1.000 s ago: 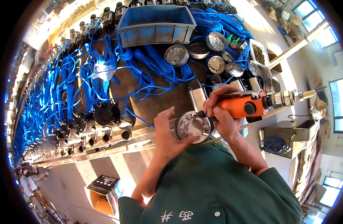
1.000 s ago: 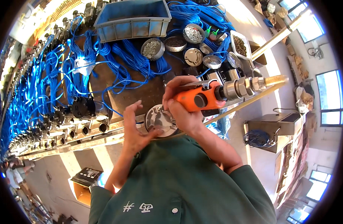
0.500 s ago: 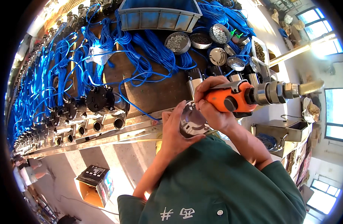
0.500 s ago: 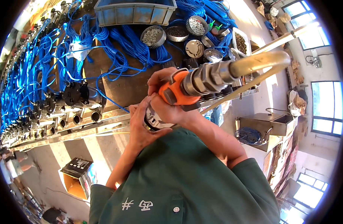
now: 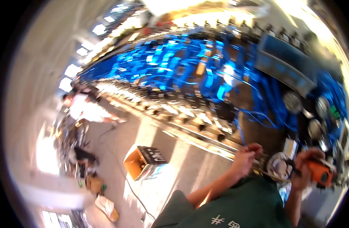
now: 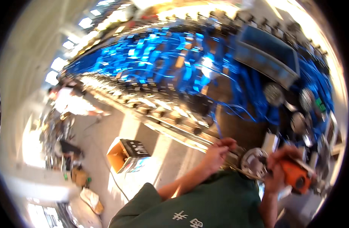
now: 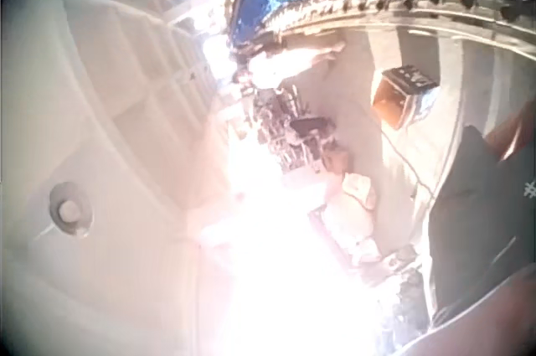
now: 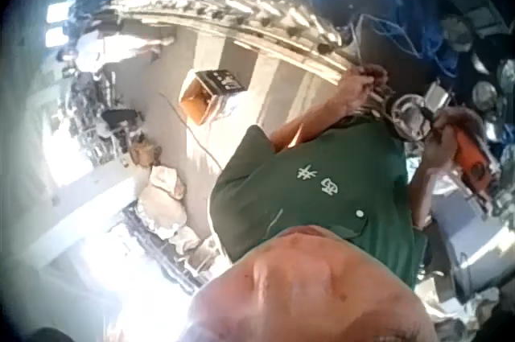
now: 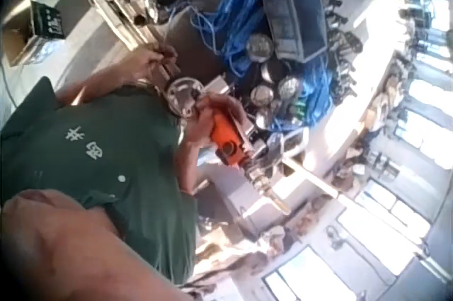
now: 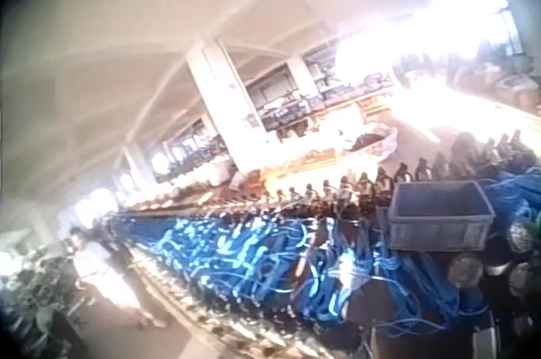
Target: The person assembles metal pump housings by picking up fasteners and using a pneumatic screwdriver to secure a black circular cover to the top of each metal unit.
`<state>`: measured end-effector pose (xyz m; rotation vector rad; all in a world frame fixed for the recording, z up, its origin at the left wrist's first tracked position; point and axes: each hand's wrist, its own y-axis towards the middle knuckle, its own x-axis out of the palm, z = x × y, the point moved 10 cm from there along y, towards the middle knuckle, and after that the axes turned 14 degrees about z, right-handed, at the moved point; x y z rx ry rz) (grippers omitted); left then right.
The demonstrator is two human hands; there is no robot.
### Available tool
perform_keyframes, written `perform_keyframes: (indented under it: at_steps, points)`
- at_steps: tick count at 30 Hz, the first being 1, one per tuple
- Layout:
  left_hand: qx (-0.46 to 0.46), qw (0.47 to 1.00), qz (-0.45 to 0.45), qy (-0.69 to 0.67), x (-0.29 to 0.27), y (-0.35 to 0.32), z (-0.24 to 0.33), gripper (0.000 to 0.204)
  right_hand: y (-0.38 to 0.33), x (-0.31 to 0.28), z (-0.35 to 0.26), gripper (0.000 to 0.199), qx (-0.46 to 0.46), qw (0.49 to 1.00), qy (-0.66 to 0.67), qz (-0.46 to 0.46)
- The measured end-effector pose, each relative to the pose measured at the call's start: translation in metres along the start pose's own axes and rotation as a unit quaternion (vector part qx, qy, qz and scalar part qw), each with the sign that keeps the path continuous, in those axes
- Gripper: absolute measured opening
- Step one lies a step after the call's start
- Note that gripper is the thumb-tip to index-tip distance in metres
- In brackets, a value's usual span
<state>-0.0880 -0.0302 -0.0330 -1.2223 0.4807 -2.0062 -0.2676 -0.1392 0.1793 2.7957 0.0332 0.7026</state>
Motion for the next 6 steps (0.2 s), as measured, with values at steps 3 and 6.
perform_keyframes:
  at_steps: [3,6]
  points:
    - [0.018,0.999,-0.029,-0.041,0.011,-0.028,0.017,0.027,-0.002,0.032,-0.017,0.040,-0.016,0.998,0.023,-0.060]
    - [0.009,0.997,-0.076,-0.009,0.041,-0.051,0.017,0.032,0.000,0.043,-0.023,0.039,-0.026,0.996,0.063,-0.058]
